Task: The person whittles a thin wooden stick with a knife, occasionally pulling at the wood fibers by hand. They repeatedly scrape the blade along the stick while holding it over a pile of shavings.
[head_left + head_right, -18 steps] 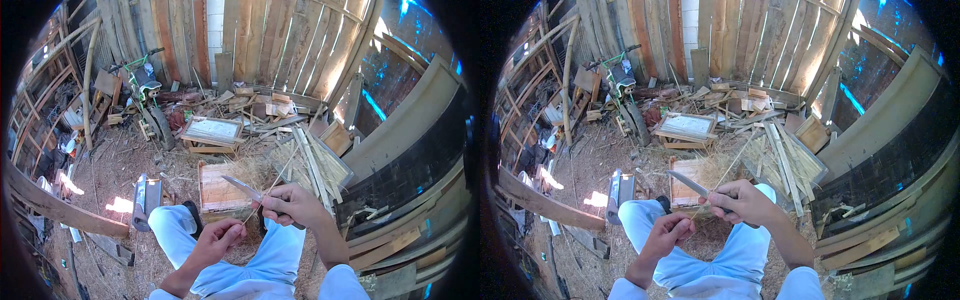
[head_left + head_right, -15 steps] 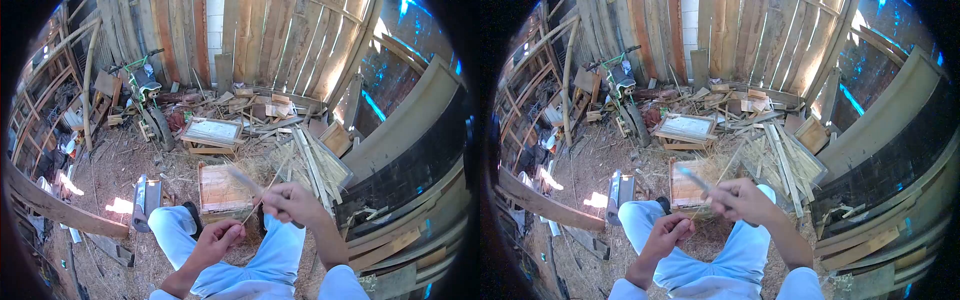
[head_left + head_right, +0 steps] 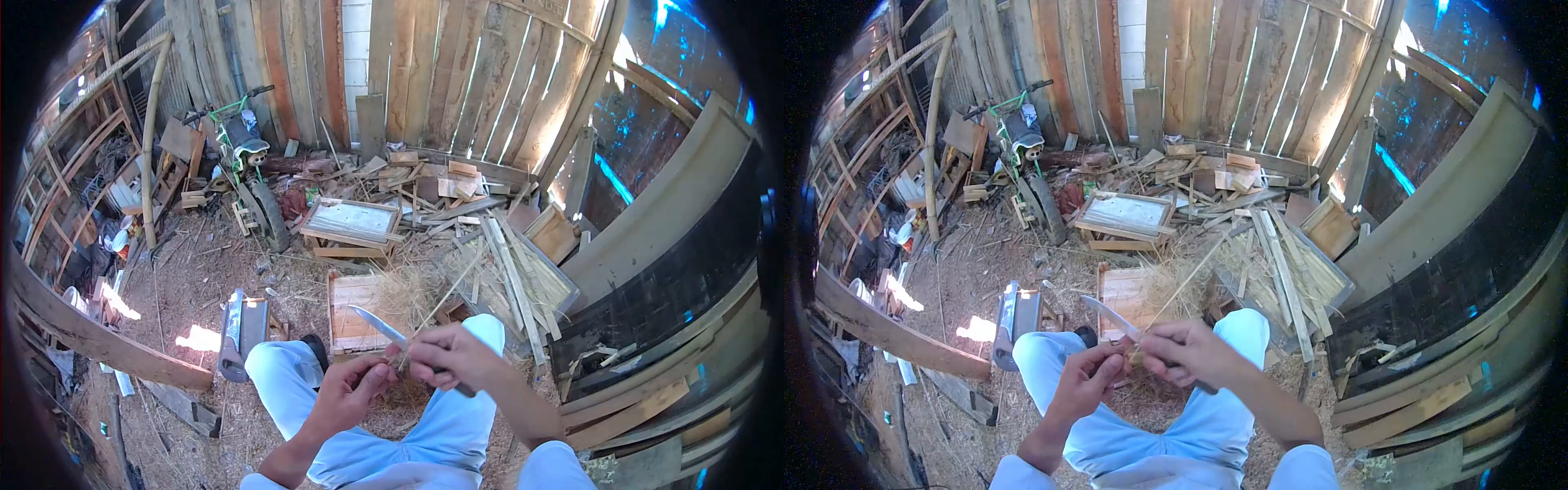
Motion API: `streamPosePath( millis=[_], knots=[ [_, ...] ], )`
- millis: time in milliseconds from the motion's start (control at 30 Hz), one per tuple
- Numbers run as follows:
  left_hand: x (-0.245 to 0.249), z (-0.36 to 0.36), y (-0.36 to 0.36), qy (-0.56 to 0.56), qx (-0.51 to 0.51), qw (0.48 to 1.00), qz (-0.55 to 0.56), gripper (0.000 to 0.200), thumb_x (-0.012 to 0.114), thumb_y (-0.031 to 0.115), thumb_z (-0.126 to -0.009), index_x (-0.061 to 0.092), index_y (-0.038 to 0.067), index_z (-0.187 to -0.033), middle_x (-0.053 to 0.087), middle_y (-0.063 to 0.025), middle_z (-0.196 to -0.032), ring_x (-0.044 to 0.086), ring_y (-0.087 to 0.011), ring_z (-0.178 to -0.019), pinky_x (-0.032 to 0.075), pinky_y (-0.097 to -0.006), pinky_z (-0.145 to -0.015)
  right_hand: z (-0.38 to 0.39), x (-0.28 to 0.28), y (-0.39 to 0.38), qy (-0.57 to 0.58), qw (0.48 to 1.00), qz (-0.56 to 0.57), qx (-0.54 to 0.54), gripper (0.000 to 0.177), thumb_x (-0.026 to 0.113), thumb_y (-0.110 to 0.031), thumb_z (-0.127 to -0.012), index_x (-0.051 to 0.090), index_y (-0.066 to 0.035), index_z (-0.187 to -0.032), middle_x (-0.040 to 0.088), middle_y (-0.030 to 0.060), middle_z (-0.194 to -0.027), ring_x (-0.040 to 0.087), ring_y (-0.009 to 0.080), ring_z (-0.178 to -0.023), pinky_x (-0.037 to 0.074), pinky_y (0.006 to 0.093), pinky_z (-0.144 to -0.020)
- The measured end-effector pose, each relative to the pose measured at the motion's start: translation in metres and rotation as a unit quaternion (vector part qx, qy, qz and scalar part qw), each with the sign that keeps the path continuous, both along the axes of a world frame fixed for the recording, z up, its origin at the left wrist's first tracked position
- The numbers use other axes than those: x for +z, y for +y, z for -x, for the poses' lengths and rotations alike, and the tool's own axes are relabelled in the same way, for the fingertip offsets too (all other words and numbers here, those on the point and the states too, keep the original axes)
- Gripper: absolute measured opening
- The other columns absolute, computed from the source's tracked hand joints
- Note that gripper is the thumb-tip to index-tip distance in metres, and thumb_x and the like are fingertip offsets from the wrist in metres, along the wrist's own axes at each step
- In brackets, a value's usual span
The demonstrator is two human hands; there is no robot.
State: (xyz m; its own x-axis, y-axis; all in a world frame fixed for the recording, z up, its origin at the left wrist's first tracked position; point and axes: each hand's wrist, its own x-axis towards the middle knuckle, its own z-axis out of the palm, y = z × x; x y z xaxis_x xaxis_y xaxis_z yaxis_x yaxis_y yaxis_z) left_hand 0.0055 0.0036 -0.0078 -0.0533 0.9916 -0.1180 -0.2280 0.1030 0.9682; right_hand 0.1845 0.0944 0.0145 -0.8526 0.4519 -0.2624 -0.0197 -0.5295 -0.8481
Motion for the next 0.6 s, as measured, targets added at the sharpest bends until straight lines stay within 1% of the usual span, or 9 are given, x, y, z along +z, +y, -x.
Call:
streamPosePath(
  millis=[67, 100, 167, 200, 300, 333, 467, 567, 600],
  knots=[
    [0.008, 0.009, -0.002, 0.05, -0.092, 0.994, -0.003, 0.021, 0.051, 0.019, -0.095, 0.058, 0.0, -0.095, 0.052, 0.0028, -0.069, 0.041, -0.0019, -0.056, 0.03, -0.0178, -0.047, -0.004, 0.015, 0.006, -0.023, 1.0, -0.017, -0.012, 0.03, 0.051, -0.018, -0.094, 0.056, 0.004, -0.114, 0.049, 0.0003, -0.065, 0.034, 0.0018, -0.045, 0.024, 0.0174, -0.039],
    [0.007, 0.011, -0.002, 0.049, -0.092, 0.995, -0.003, 0.021, 0.051, 0.019, -0.095, 0.058, 0.0, -0.095, 0.052, 0.0028, -0.069, 0.041, -0.0019, -0.056, 0.03, -0.0178, -0.047, -0.004, 0.018, 0.007, -0.024, 1.0, -0.016, -0.012, 0.03, 0.051, -0.018, -0.094, 0.056, 0.004, -0.114, 0.049, 0.0003, -0.065, 0.034, 0.0018, -0.045, 0.024, 0.0174, -0.039],
    [0.003, 0.012, -0.001, -0.06, -0.116, 0.991, 0.007, 0.021, 0.051, 0.021, -0.095, 0.058, 0.002, -0.093, 0.046, 0.0051, -0.064, 0.036, -0.0016, -0.053, 0.026, -0.0176, -0.045, -0.006, 0.023, 0.009, -0.03, 0.997, -0.058, -0.047, 0.031, 0.052, -0.018, -0.094, 0.055, 0.004, -0.116, 0.048, 0.0001, -0.064, 0.034, 0.0019, -0.046, 0.024, 0.0171, -0.039],
    [0.003, 0.012, -0.002, -0.062, -0.116, 0.991, 0.006, 0.021, 0.051, 0.021, -0.095, 0.058, 0.002, -0.093, 0.046, 0.0051, -0.064, 0.036, -0.0016, -0.053, 0.026, -0.0176, -0.045, -0.009, 0.02, 0.014, -0.015, 0.996, -0.06, -0.057, 0.027, 0.052, -0.021, -0.094, 0.06, 0.001, -0.108, 0.048, -0.0021, -0.066, 0.034, 0.0013, -0.047, 0.023, 0.0165, -0.039],
    [0.004, 0.014, -0.005, -0.051, -0.117, 0.991, 0.041, 0.02, 0.051, 0.022, -0.095, 0.057, 0.003, -0.09, 0.04, 0.0066, -0.062, 0.031, -0.0017, -0.051, 0.023, -0.0178, -0.044, -0.017, 0.022, 0.025, -0.029, 0.994, -0.068, -0.076, 0.028, 0.052, -0.021, -0.094, 0.059, 0.003, -0.108, 0.048, -0.0021, -0.066, 0.034, 0.0012, -0.047, 0.024, 0.0164, -0.038],
    [0.004, 0.015, -0.005, -0.045, -0.116, 0.991, 0.04, 0.02, 0.051, 0.022, -0.095, 0.057, 0.004, -0.09, 0.04, 0.0066, -0.062, 0.031, -0.0017, -0.051, 0.023, -0.0179, -0.043, -0.015, 0.027, 0.023, -0.017, 0.995, -0.056, -0.082, 0.026, 0.052, -0.021, -0.094, 0.06, 0.003, -0.095, 0.048, -0.0018, -0.065, 0.035, 0.0011, -0.046, 0.026, 0.0164, -0.038],
    [0.002, 0.016, -0.006, -0.044, -0.115, 0.991, 0.043, 0.02, 0.05, 0.022, -0.095, 0.057, 0.004, -0.09, 0.039, 0.0065, -0.062, 0.031, -0.0019, -0.052, 0.023, -0.018, -0.043, -0.014, 0.024, 0.026, -0.03, 0.995, -0.07, -0.068, 0.024, 0.051, -0.02, -0.094, 0.059, 0.003, -0.095, 0.049, -0.0017, -0.065, 0.035, 0.0012, -0.046, 0.026, 0.0163, -0.038],
    [0.004, 0.016, -0.005, -0.059, -0.105, 0.991, 0.053, 0.02, 0.05, 0.022, -0.095, 0.057, 0.004, -0.09, 0.04, 0.0064, -0.061, 0.031, -0.0019, -0.052, 0.024, -0.018, -0.043, -0.011, 0.026, 0.029, -0.025, 0.995, -0.055, -0.077, 0.023, 0.052, -0.019, -0.094, 0.059, 0.003, -0.099, 0.05, -0.0018, -0.066, 0.035, 0.001, -0.045, 0.027, 0.016, -0.038],
    [0.004, 0.016, -0.006, -0.059, -0.105, 0.991, 0.053, 0.02, 0.05, 0.022, -0.095, 0.057, 0.004, -0.09, 0.04, 0.0064, -0.061, 0.031, -0.0019, -0.052, 0.024, -0.018, -0.043, -0.012, 0.021, 0.034, -0.042, 0.99, -0.085, -0.107, 0.025, 0.052, -0.02, -0.093, 0.058, 0.002, -0.102, 0.048, -0.0022, -0.065, 0.035, 0.001, -0.044, 0.025, 0.016, -0.037]
  ],
)
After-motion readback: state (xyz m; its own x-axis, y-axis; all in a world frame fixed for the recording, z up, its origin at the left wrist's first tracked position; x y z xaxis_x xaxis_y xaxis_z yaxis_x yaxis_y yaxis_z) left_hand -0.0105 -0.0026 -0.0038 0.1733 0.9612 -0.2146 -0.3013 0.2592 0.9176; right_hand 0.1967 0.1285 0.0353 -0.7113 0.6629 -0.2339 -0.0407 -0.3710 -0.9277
